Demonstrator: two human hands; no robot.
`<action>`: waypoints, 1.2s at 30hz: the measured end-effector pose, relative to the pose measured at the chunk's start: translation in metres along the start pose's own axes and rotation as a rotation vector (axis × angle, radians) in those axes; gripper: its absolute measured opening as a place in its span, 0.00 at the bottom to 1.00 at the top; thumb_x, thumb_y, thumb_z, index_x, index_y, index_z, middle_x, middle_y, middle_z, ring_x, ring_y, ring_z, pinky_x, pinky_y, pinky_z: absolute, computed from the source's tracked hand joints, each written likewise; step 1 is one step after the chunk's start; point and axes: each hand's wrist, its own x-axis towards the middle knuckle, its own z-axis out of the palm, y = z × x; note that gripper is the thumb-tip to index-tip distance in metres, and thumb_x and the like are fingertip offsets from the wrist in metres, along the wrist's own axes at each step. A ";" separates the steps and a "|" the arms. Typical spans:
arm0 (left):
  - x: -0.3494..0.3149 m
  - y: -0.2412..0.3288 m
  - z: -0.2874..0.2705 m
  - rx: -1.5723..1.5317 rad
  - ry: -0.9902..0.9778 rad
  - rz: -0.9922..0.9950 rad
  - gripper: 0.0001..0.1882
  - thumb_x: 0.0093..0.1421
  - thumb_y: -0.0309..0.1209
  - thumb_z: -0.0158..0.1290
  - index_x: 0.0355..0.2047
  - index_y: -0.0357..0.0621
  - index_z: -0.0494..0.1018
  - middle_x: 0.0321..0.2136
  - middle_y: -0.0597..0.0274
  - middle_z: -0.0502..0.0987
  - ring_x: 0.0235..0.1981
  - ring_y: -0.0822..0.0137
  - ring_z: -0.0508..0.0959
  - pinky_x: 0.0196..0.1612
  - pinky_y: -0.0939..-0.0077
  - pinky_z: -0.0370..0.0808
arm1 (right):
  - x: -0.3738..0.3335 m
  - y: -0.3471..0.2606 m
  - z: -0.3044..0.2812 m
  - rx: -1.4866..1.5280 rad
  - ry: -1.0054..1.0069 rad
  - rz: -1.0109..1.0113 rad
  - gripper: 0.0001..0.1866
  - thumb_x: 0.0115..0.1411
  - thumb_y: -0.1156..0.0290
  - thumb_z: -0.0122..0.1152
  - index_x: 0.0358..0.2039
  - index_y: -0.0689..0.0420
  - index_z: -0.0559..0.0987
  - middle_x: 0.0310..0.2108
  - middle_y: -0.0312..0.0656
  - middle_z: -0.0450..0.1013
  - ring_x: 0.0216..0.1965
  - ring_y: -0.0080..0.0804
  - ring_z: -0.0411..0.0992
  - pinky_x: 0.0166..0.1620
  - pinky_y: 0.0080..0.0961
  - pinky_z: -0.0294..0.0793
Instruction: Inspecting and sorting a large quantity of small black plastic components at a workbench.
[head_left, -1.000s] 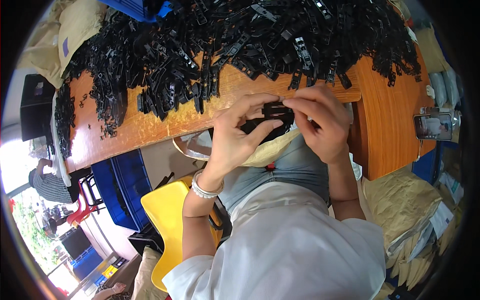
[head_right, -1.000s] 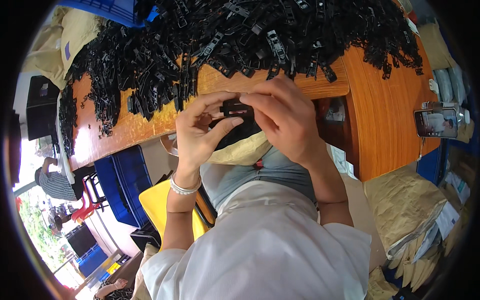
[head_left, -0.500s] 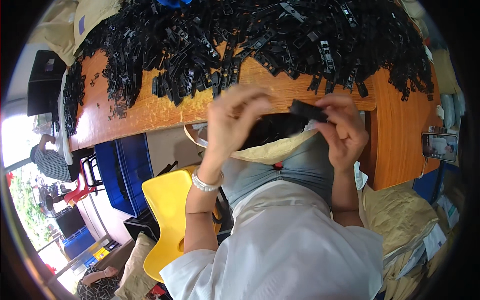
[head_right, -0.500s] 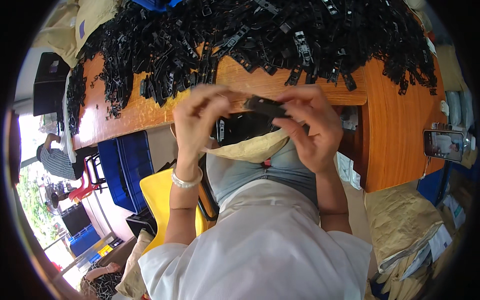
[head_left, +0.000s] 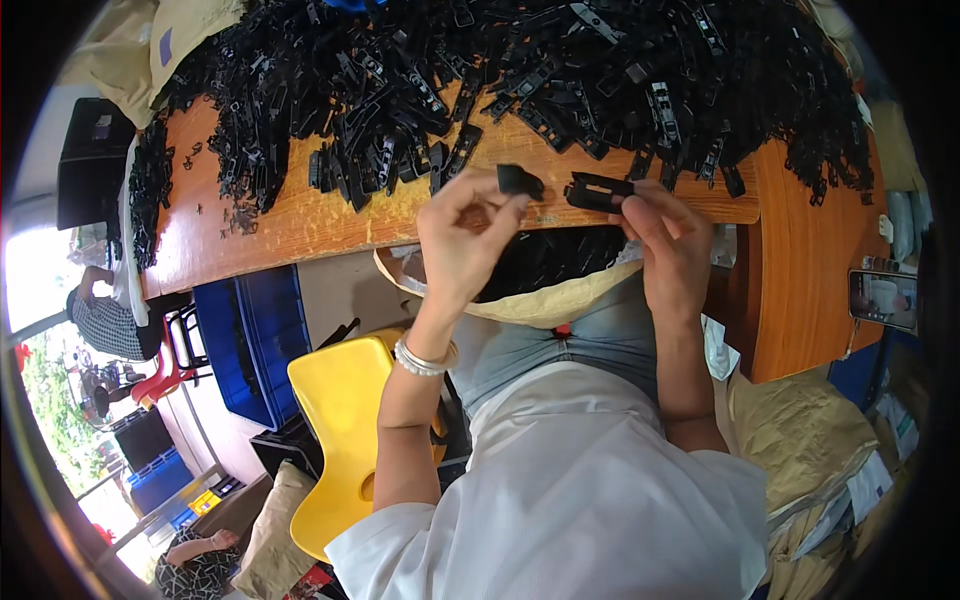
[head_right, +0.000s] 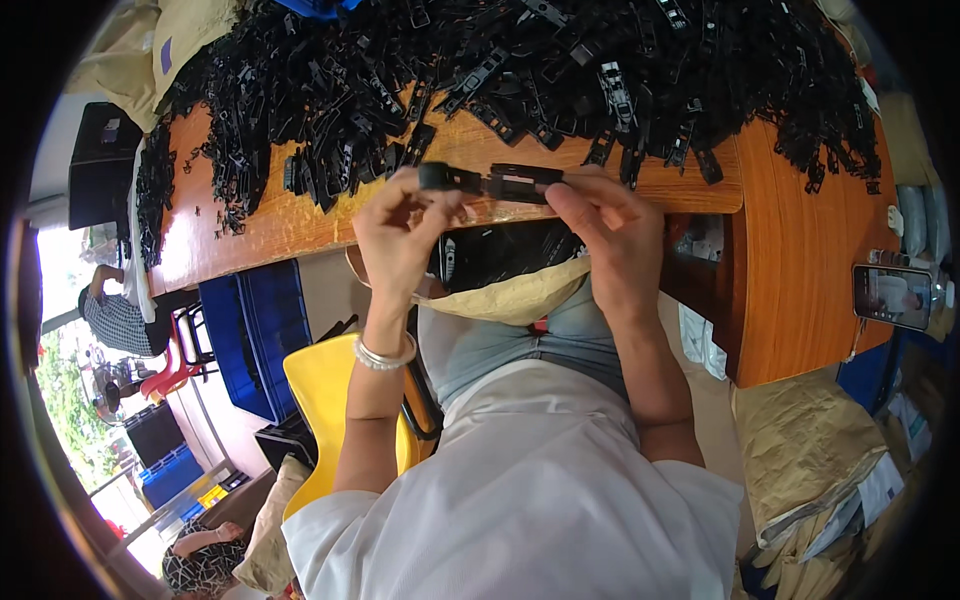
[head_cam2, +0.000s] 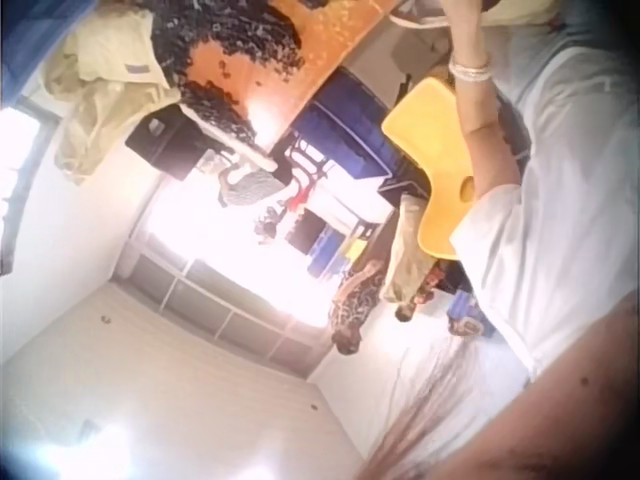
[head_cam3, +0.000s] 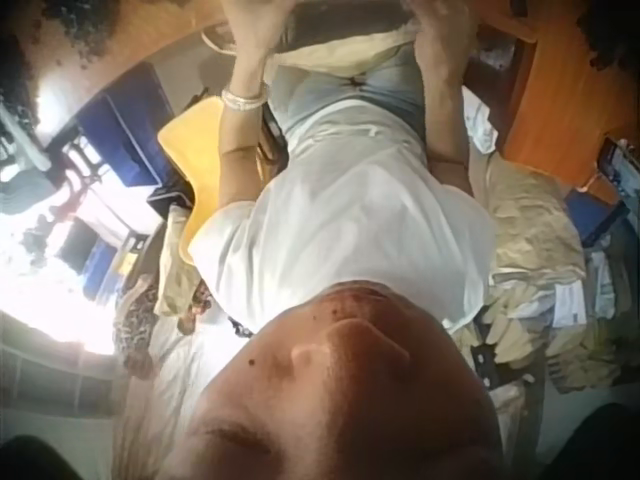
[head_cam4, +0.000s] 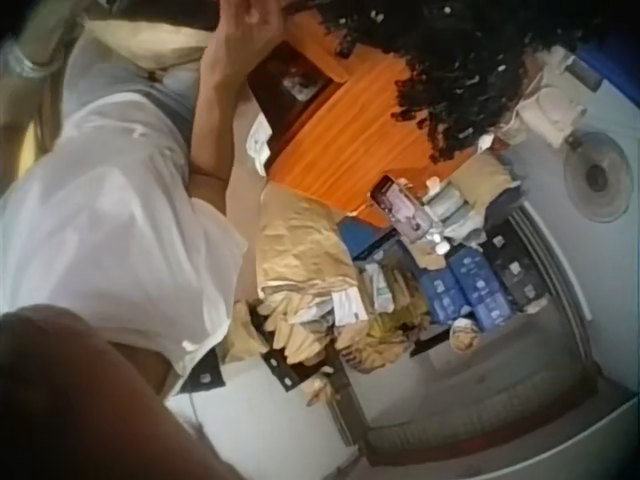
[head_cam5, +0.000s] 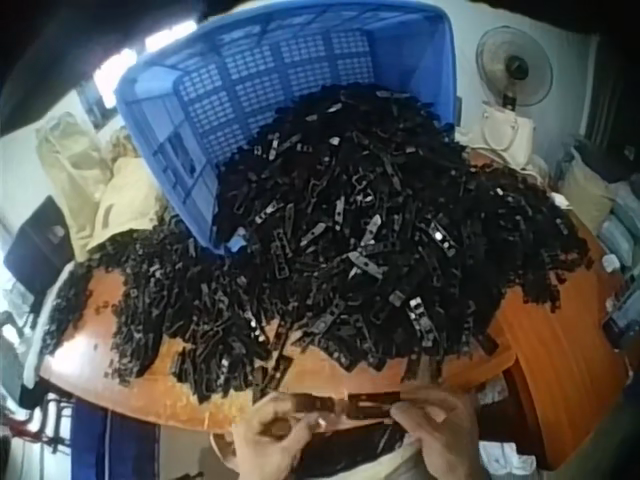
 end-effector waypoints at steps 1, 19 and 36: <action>-0.005 0.000 0.002 -0.275 -0.028 -0.028 0.07 0.45 0.15 0.52 0.28 0.32 0.72 0.24 0.63 0.73 0.23 0.77 0.74 0.24 0.89 0.68 | 0.000 0.001 0.002 0.144 -0.008 0.118 0.08 0.50 0.73 0.58 0.29 0.63 0.76 0.29 0.40 0.71 0.28 0.24 0.69 0.32 0.15 0.64; -0.009 0.016 0.003 -0.069 -0.185 -0.014 0.04 0.45 0.16 0.51 0.24 0.32 0.74 0.22 0.63 0.75 0.22 0.77 0.72 0.25 0.88 0.67 | -0.002 -0.003 0.007 -0.003 -0.067 0.130 0.06 0.51 0.74 0.56 0.25 0.65 0.76 0.21 0.37 0.70 0.20 0.20 0.66 0.24 0.14 0.62; -0.003 0.028 0.011 -0.438 -0.369 -0.197 0.08 0.50 0.28 0.55 0.25 0.33 0.72 0.23 0.67 0.71 0.23 0.79 0.68 0.25 0.86 0.65 | -0.011 0.004 0.008 -0.130 -0.175 -0.144 0.14 0.47 0.79 0.60 0.37 0.66 0.72 0.35 0.39 0.66 0.30 0.21 0.64 0.35 0.15 0.64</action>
